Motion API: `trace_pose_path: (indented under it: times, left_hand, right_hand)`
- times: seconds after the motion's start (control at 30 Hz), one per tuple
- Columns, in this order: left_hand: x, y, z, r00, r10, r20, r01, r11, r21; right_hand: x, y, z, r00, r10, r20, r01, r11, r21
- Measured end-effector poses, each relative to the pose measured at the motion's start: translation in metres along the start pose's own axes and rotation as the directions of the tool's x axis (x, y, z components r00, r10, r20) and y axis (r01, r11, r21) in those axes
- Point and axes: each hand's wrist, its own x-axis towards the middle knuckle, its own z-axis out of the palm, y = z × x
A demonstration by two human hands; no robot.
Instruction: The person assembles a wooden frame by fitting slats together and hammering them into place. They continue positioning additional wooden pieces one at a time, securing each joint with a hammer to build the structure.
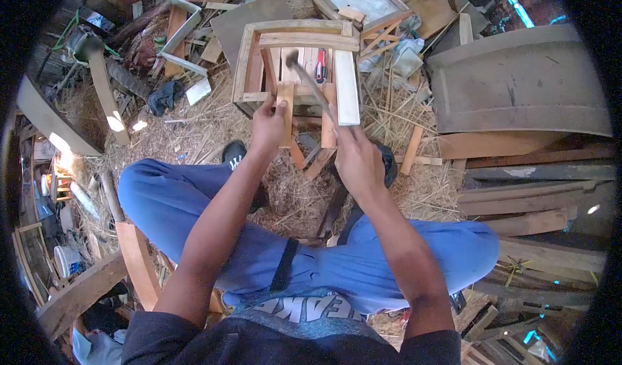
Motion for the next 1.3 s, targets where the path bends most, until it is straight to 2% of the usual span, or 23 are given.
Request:
trace_pose_path:
  times: [0.03,0.07,0.13,0.2,0.3,0.37,0.4,0.43,0.5,0.57,0.6,0.67,0.87,0.97,1.03,1.17,1.3]
  left_hand:
    - [-0.001,-0.001,-0.001,1.000,-0.009,0.001,0.009,1.000,0.003]
    - [-0.001,-0.001,0.000,1.000,-0.005,0.005,0.005,1.000,-0.031]
    - [-0.005,0.007,0.002,1.000,0.014,0.016,-0.012,0.997,-0.074]
    - [-0.005,0.008,0.001,0.999,0.036,0.003,-0.036,0.999,-0.040]
    - [-0.004,0.003,-0.001,1.000,0.019,0.015,-0.019,1.000,-0.020]
    - [-0.005,0.003,-0.001,0.999,0.037,0.018,-0.036,0.998,-0.048]
    - [-0.004,0.001,-0.001,0.999,0.037,0.015,-0.036,0.998,-0.050]
    - [-0.003,0.000,-0.002,0.998,0.061,0.022,-0.059,0.996,-0.068]
    - [0.006,-0.008,-0.006,0.996,0.089,0.028,-0.087,0.993,-0.081]
    - [0.024,-0.027,-0.010,0.978,0.206,0.017,-0.205,0.978,-0.025]
    - [0.017,-0.018,-0.009,0.978,0.208,0.017,-0.208,0.978,-0.025]
    - [-0.005,0.005,-0.006,0.997,0.050,0.053,-0.045,0.994,-0.095]
    - [-0.003,0.005,-0.007,0.997,0.040,0.064,-0.032,0.993,-0.115]
    - [-0.004,0.008,-0.008,0.994,0.043,0.104,-0.024,0.983,-0.181]
    - [-0.006,0.010,-0.007,0.994,0.035,0.107,-0.017,0.987,-0.160]
    - [-0.006,0.011,-0.006,0.994,0.042,0.105,-0.030,0.993,-0.110]
    - [-0.009,0.014,-0.005,0.995,0.029,0.094,-0.020,0.995,-0.093]
  right_hand:
    - [-0.004,0.000,-0.001,0.996,-0.034,-0.079,0.039,0.997,0.062]
    - [-0.005,0.000,0.001,0.999,0.011,0.030,-0.009,0.999,-0.044]
    - [-0.004,0.002,-0.002,0.998,0.031,0.061,-0.028,0.999,-0.046]
    - [0.006,0.003,-0.007,0.987,0.090,0.130,-0.085,0.995,-0.047]
    - [0.004,0.003,-0.009,0.996,0.074,0.039,-0.075,0.997,0.015]
    - [0.004,0.003,-0.009,0.993,0.097,0.066,-0.097,0.995,0.011]
    - [0.005,0.002,-0.009,0.997,0.080,0.020,-0.081,0.995,0.054]
    - [0.005,0.001,-0.008,0.997,0.066,-0.027,-0.063,0.993,0.099]
    - [0.007,0.001,-0.008,0.997,0.077,-0.015,-0.075,0.991,0.115]
    - [0.007,0.002,-0.007,0.996,0.090,-0.005,-0.089,0.988,0.128]
    - [0.007,0.003,-0.006,0.996,0.089,0.000,-0.088,0.983,0.160]
    - [0.008,0.005,-0.004,0.996,0.087,0.005,-0.087,0.978,0.190]
    - [0.006,0.002,-0.004,0.996,0.079,0.040,-0.086,0.967,0.241]
    - [0.004,0.004,-0.001,0.999,0.031,0.033,-0.038,0.967,0.251]
    - [0.004,0.006,0.002,0.996,-0.068,-0.054,0.076,0.984,0.162]
    - [0.003,-0.004,-0.005,0.996,-0.068,-0.053,0.076,0.985,0.158]
    - [0.006,-0.002,-0.006,0.999,-0.040,0.025,0.037,0.993,0.111]
